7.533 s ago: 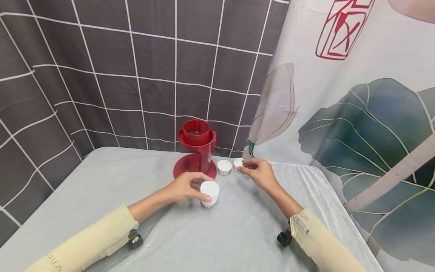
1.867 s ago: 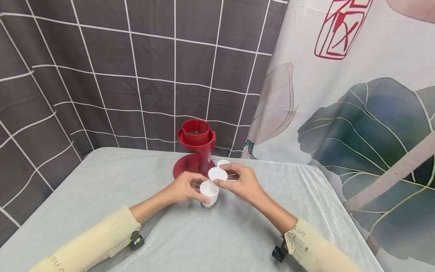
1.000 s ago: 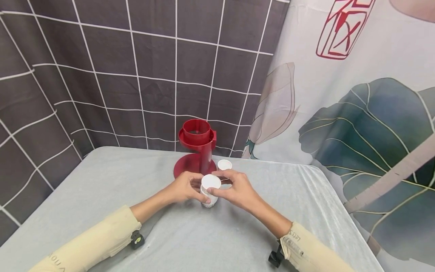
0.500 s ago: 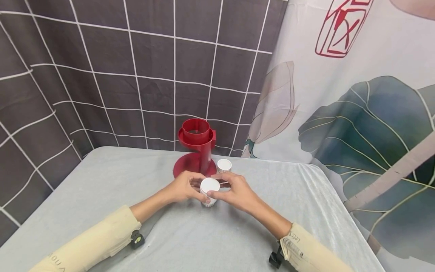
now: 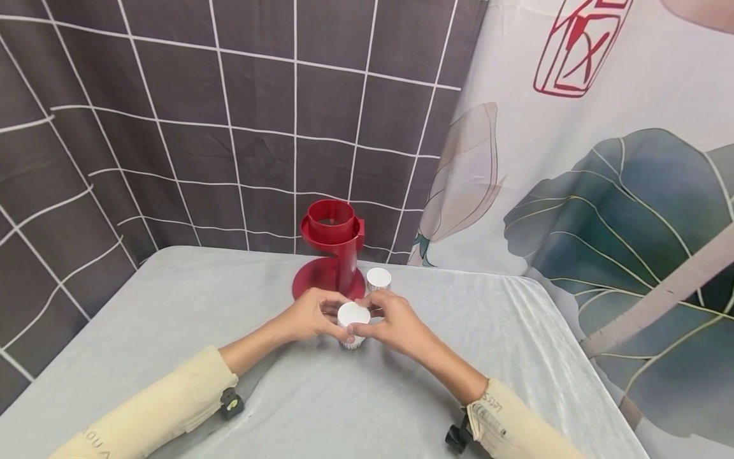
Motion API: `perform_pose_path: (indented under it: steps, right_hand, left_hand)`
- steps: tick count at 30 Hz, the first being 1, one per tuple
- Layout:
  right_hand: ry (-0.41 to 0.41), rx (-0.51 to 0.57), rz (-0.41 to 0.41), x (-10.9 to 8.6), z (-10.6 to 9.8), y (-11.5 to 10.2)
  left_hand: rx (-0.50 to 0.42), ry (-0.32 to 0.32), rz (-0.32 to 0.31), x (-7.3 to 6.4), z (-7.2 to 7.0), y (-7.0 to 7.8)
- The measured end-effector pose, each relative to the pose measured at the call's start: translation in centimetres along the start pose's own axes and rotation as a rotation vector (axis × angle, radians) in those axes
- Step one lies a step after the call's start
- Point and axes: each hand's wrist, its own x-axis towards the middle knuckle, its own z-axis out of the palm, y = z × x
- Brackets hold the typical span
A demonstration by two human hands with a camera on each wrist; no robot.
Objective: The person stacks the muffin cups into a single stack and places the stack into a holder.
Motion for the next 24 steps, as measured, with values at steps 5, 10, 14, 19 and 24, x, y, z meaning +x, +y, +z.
perform_pose_path:
  steps: [5,10,14,19,24]
  right_hand:
    - [0.0,0.058,0.062,0.22,0.13,-0.02]
    - [0.003,0.089,0.086,0.29,0.13,0.37]
    - [0.001,0.101,0.085,0.25,0.14,0.58]
    - [0.008,0.128,0.091,0.2,0.12,0.71]
    - [0.01,0.139,0.085,0.25,0.09,0.81]
  left_hand:
    - [0.001,0.002,-0.003,-0.1,-0.08,0.07]
    - [0.011,0.003,-0.011,-0.11,-0.04,-0.03]
    - [0.019,0.008,-0.003,-0.1,-0.01,-0.07]
    - [0.03,0.008,-0.004,-0.01,0.05,-0.11]
    - [0.013,0.013,-0.006,0.01,0.15,-0.15]
